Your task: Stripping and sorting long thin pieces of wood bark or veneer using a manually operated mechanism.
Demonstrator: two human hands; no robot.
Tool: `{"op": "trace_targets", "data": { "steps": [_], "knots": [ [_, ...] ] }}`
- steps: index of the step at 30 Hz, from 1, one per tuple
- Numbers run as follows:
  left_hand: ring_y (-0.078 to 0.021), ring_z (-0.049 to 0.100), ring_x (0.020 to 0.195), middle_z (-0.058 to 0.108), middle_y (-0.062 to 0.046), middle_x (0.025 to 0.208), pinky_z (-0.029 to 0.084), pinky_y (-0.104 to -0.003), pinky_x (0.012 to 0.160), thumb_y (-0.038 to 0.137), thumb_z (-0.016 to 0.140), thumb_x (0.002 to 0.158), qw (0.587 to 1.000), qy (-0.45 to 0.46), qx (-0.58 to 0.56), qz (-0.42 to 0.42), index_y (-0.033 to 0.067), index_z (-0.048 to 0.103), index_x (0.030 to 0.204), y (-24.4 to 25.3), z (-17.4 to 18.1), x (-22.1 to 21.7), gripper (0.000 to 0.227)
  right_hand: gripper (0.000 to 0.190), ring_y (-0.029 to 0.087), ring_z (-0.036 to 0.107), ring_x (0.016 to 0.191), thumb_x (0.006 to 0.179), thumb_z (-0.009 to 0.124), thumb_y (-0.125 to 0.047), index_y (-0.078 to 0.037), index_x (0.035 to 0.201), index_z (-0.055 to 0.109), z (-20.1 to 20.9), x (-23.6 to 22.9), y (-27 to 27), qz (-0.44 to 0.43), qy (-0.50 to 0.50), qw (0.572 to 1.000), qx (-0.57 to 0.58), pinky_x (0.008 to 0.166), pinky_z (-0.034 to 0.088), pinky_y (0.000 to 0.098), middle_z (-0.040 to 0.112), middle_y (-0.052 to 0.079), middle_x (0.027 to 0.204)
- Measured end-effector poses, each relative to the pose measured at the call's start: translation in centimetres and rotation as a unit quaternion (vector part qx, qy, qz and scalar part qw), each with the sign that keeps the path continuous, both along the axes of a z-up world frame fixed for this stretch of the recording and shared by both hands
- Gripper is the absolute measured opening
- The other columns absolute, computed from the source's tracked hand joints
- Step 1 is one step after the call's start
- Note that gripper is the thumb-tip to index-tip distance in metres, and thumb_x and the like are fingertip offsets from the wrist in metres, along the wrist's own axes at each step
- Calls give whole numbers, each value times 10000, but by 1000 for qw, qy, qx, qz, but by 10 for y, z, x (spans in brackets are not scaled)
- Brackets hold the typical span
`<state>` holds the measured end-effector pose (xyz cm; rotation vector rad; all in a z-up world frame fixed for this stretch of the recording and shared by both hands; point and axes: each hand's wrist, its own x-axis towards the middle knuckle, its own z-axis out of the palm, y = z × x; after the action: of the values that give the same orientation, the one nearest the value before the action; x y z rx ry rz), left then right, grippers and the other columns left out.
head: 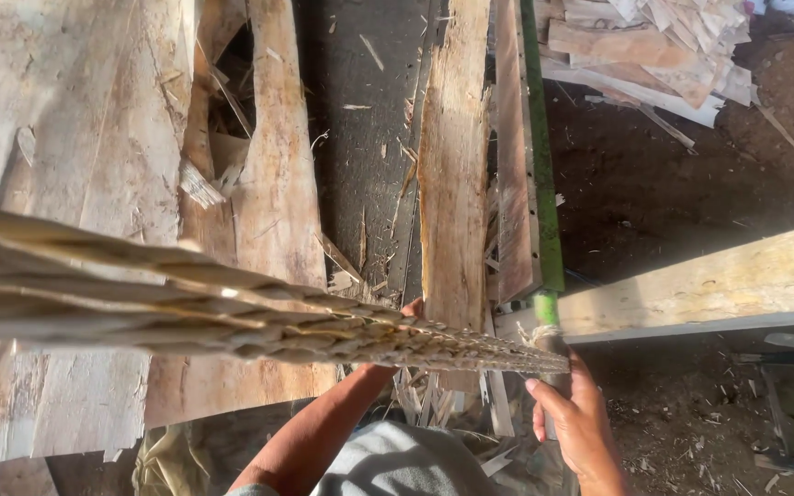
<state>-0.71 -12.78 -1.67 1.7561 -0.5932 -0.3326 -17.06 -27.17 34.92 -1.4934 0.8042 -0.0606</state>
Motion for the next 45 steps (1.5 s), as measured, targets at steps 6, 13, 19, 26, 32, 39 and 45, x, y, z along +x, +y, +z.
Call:
{"op": "trace_targets", "data": {
  "steps": [6,13,19,26,32,39,45],
  "knots": [
    [-265,662,1184,651,-206,1331,554,-348,976,303,666,880,910,409,-23,60,59,443,1466,-22,67,32,672,583,144,498,408,851,645,-44,-33,1412,485,-29,-4,-3,-4,-22,1000,-10,291,399,308,562,91,799],
    [-216,715,1091,751,-139,1186,560,-325,952,9,758,761,971,222,48,69,16,623,1290,-29,70,32,547,616,166,537,411,852,619,-50,-89,1425,393,-81,-7,-1,21,44,999,-14,316,450,332,594,89,846],
    [-243,736,1082,754,-150,1193,580,-356,949,44,762,761,974,213,61,53,35,612,1307,-20,36,0,566,556,161,536,422,853,624,-70,-45,1384,461,-4,-11,-19,28,-17,999,44,295,471,344,573,113,780],
    [-246,722,1148,738,-127,1287,562,-343,1014,42,710,756,932,350,-65,64,61,579,1351,-32,1,-29,610,581,157,509,381,817,599,-63,-86,1385,474,20,-2,-14,6,-6,999,34,259,432,336,547,103,737],
    [-221,732,1059,761,-147,1166,578,-342,929,52,766,772,955,275,81,71,50,607,1323,-5,91,-26,574,616,186,511,388,837,587,-21,-87,1416,388,-87,-9,-4,7,43,999,-24,292,413,344,544,107,760],
    [-194,728,1039,770,-133,1138,578,-321,917,-10,750,729,958,278,15,69,15,619,1276,-10,78,-11,563,563,210,534,397,893,642,-108,-105,1382,362,-33,2,-3,21,108,994,-15,310,459,379,582,110,754],
    [-190,721,1040,760,-141,1142,581,-323,929,20,790,750,963,257,59,58,21,625,1273,-28,90,32,548,622,188,586,457,866,605,-85,-132,1444,381,-32,4,-2,58,152,979,-122,363,498,371,610,101,735]
  ]
}}
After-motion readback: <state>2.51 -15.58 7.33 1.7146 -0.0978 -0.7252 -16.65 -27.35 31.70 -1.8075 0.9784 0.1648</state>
